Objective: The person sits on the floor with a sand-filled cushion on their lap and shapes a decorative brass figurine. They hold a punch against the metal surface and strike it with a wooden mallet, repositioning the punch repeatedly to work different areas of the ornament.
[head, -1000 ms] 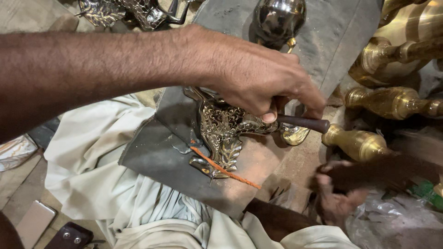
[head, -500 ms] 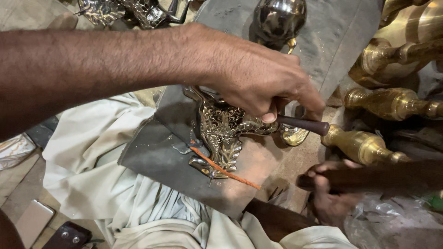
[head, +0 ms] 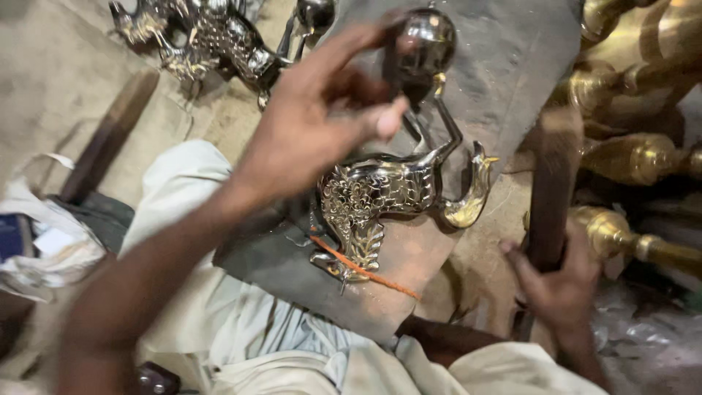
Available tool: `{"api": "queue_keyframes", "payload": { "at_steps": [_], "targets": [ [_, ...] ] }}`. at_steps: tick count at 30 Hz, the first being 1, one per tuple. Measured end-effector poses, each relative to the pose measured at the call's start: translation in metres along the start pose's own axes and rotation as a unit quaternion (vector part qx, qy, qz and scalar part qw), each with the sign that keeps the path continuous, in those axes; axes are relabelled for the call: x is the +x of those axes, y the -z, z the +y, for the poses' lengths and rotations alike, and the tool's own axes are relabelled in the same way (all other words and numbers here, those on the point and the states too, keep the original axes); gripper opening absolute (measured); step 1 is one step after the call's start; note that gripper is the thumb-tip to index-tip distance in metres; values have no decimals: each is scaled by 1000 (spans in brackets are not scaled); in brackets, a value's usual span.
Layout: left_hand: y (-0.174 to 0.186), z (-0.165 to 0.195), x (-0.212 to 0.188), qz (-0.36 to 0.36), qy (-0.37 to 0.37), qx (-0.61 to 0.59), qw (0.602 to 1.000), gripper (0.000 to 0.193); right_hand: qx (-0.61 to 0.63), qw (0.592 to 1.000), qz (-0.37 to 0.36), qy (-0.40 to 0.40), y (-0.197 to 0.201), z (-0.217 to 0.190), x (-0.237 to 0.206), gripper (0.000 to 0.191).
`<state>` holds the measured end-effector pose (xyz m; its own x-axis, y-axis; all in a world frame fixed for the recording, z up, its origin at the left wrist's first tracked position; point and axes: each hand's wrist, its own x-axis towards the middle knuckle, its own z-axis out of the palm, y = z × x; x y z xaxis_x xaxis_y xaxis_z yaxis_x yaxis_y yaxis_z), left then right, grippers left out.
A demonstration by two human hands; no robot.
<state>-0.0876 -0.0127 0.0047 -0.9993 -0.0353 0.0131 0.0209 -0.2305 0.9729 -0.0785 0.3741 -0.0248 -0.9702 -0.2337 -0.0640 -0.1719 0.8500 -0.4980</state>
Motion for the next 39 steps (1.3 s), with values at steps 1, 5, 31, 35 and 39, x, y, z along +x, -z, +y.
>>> {"api": "queue_keyframes", "payload": {
  "at_steps": [1, 5, 31, 35, 39],
  "targets": [
    [-8, -3, -13, 18, 1, 6, 1000, 65, 10, 999, 2, 30, 8, -5, 9, 58],
    [-46, -14, -49, 114, 24, 0, 993, 65, -44, 982, 37, 181, 42, -39, 51, 69],
    [-82, -22, -61, 239, -34, 128, 962, 62, -379, 867, -88, 312, 137, -175, 120, 53],
    [-78, -24, -61, 217, -41, 127, 967, 63, -425, 868, -99, 238, 136, -179, 111, 53],
    [-74, -25, -63, 181, -66, 116, 974, 61, -402, 851, -70, 331, 138, -169, 104, 61]
  ]
}}
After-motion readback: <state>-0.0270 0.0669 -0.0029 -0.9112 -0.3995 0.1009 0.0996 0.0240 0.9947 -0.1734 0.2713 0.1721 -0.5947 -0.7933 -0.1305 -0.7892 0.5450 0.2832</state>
